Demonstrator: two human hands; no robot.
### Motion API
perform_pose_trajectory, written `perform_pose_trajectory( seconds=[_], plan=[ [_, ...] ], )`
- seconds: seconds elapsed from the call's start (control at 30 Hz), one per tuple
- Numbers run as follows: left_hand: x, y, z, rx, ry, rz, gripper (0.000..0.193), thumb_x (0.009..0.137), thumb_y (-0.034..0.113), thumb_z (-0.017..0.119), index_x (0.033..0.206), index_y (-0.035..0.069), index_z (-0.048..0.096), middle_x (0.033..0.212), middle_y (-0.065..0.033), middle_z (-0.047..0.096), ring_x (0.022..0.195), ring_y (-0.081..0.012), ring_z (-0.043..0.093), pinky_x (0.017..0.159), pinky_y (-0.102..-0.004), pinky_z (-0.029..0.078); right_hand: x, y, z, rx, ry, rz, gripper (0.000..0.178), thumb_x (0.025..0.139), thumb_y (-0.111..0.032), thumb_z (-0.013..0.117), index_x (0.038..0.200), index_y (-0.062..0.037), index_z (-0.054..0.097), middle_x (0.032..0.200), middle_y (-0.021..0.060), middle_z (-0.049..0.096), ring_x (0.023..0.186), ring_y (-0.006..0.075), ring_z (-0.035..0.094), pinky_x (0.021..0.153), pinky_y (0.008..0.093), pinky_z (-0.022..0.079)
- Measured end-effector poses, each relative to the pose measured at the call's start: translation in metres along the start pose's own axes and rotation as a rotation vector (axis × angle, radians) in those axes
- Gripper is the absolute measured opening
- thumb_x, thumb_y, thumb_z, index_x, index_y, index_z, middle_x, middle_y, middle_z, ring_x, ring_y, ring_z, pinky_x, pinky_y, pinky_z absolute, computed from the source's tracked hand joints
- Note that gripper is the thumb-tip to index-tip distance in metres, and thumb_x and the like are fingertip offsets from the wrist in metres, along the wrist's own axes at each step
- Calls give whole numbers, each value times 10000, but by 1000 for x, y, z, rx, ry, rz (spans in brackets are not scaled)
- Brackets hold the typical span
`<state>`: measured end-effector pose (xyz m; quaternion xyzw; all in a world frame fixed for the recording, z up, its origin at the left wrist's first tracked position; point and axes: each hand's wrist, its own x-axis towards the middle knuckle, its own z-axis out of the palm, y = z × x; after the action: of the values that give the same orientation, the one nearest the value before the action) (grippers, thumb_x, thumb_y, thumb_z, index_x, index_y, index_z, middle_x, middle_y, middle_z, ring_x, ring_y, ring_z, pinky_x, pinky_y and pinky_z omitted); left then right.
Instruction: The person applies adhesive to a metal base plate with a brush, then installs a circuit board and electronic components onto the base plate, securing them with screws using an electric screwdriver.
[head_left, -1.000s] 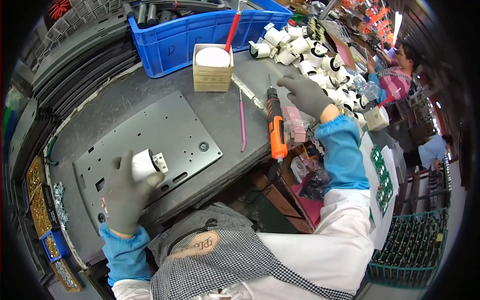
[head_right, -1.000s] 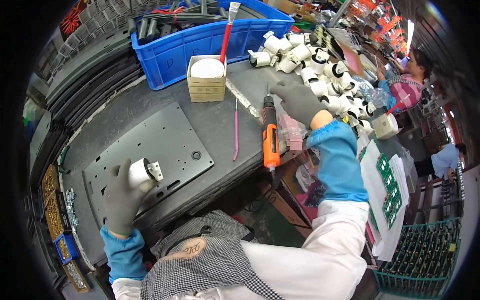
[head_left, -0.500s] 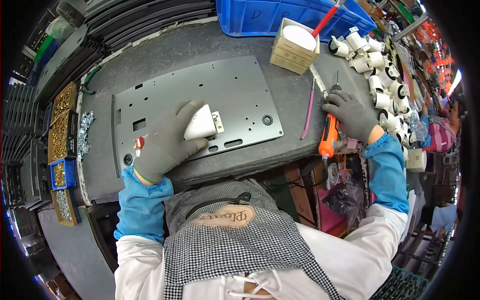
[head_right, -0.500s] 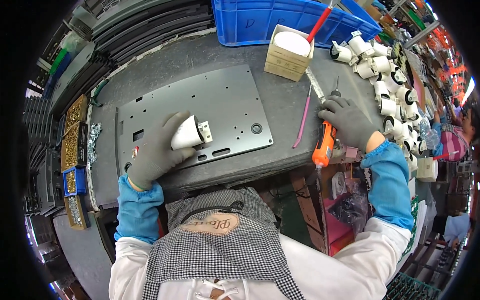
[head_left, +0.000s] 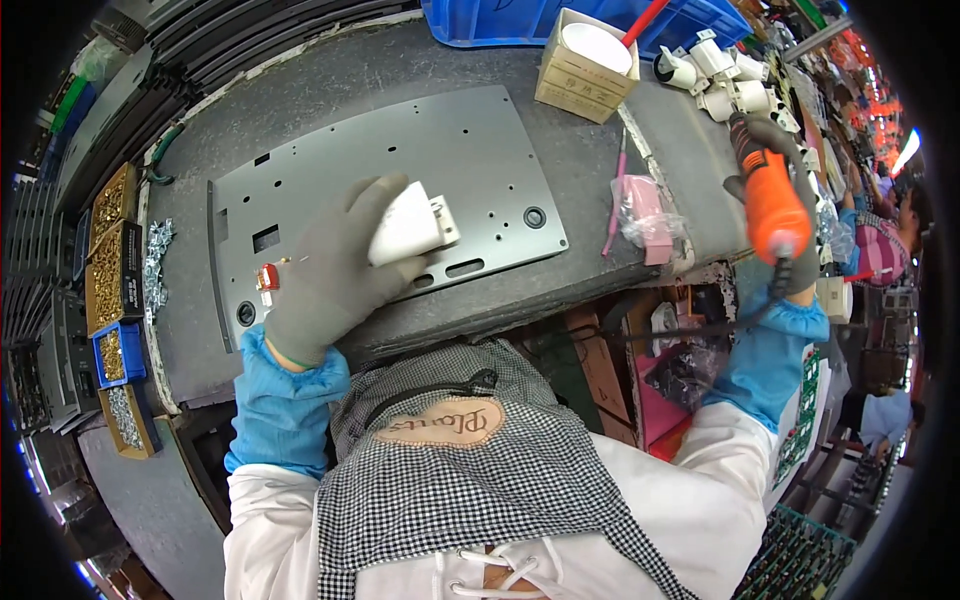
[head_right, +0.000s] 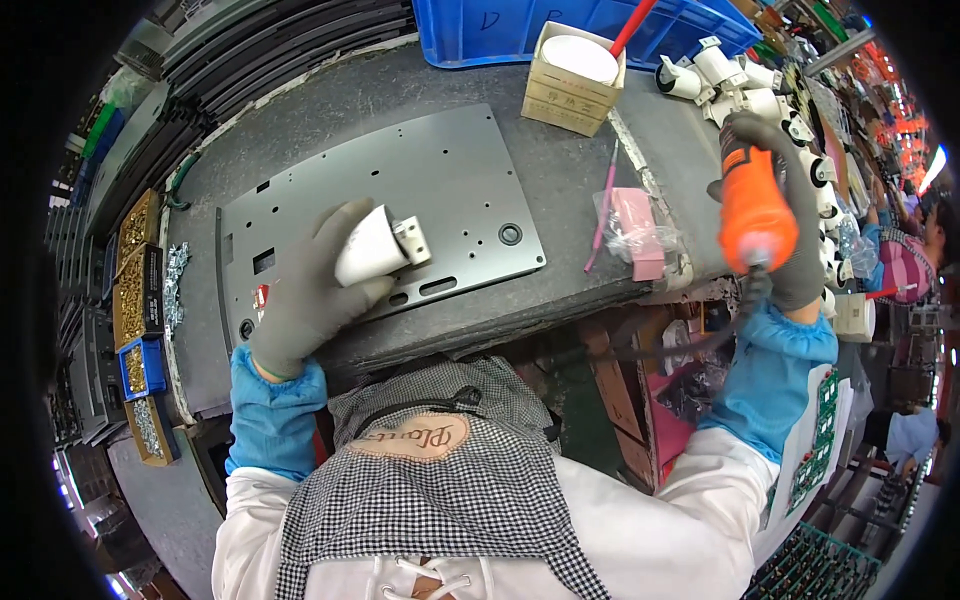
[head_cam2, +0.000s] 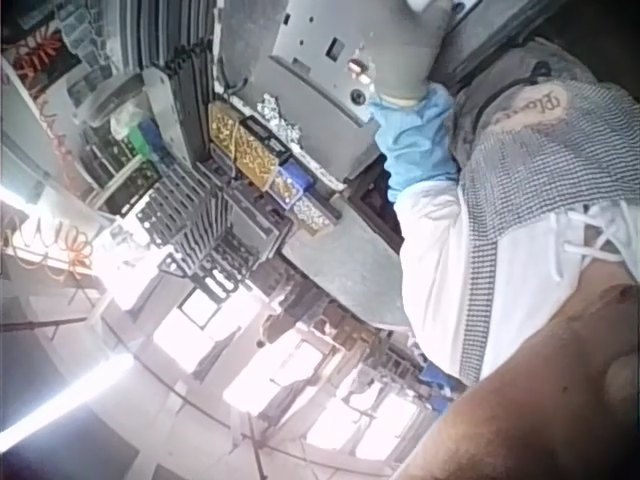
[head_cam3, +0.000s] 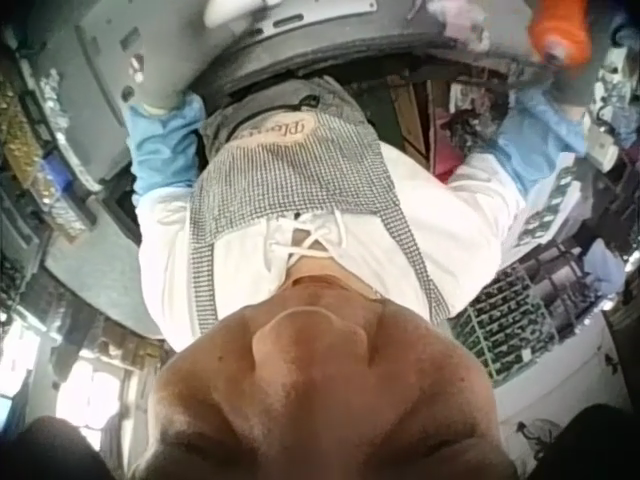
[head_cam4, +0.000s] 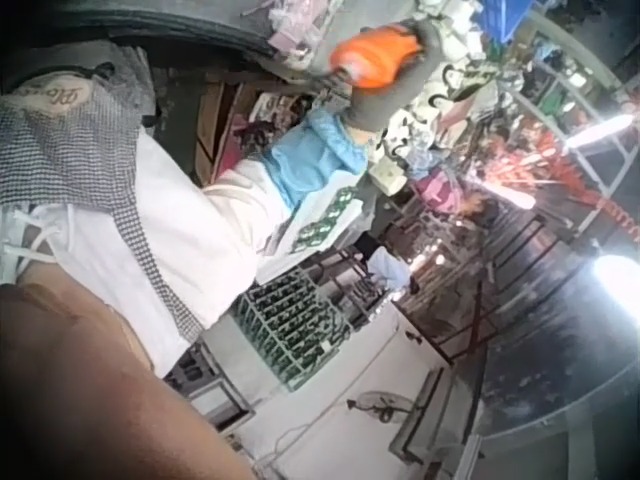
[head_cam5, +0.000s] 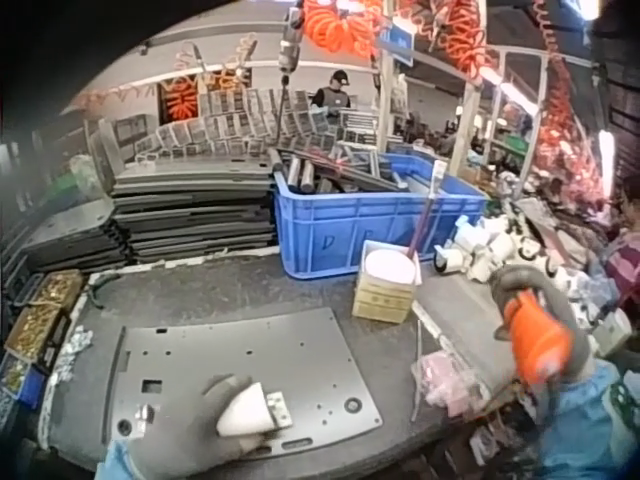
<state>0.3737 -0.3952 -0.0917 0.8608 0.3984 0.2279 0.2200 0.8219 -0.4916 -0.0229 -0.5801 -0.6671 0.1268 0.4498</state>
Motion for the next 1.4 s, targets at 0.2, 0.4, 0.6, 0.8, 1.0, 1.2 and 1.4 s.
perform_pose_trajectory(
  seconds=[0.2,0.4,0.6,0.8,1.0,1.2,1.4],
  plan=[
    [19,19,37,10,36,170,703,716,194,837,1366,103,584,1297,-174,631,1142,-370,634,960,-443,527,-4,4,2,293,102,246,429,950,-85,639,1372,-46,574,1363,108,589,1194,212,622,955,379,577],
    [23,25,39,-23,-50,153,718,708,191,834,1372,91,582,1311,-184,623,1159,-380,625,970,-450,526,-29,-27,45,396,426,-45,498,854,-86,744,1309,44,590,1198,138,681,1097,230,660,1032,404,500],
    [24,31,38,1,-82,104,763,706,194,837,1407,76,562,1324,-191,618,1178,-371,625,988,-443,522,-49,-39,68,328,144,93,420,801,-66,777,1198,11,659,1136,94,708,990,165,679,906,325,551],
    [20,28,42,-81,-54,64,801,708,186,841,1434,55,530,1328,-188,616,1202,-359,625,1004,-434,521,-60,-43,50,292,159,188,426,790,-47,784,1193,16,661,1092,79,714,965,162,682,891,316,551],
    [21,30,44,-115,-55,0,836,704,162,847,1456,50,501,1334,-188,610,1212,-361,626,1009,-426,521,-64,-28,22,203,245,263,398,818,-31,760,1197,20,648,1034,69,710,951,156,677,875,306,547],
    [21,29,48,-141,-37,37,855,708,155,848,1470,32,479,1326,-192,623,1196,-372,636,1011,-426,520,-73,-13,-2,15,365,291,358,863,-138,752,1185,-5,672,1047,71,697,968,153,644,916,313,508],
    [18,17,54,-218,36,33,964,672,156,878,1509,19,421,1362,-234,612,1241,-365,630,1021,-437,520,-70,-16,11,302,410,138,511,889,-215,730,1293,60,582,1207,202,679,1122,264,655,1029,412,488]
  ],
)
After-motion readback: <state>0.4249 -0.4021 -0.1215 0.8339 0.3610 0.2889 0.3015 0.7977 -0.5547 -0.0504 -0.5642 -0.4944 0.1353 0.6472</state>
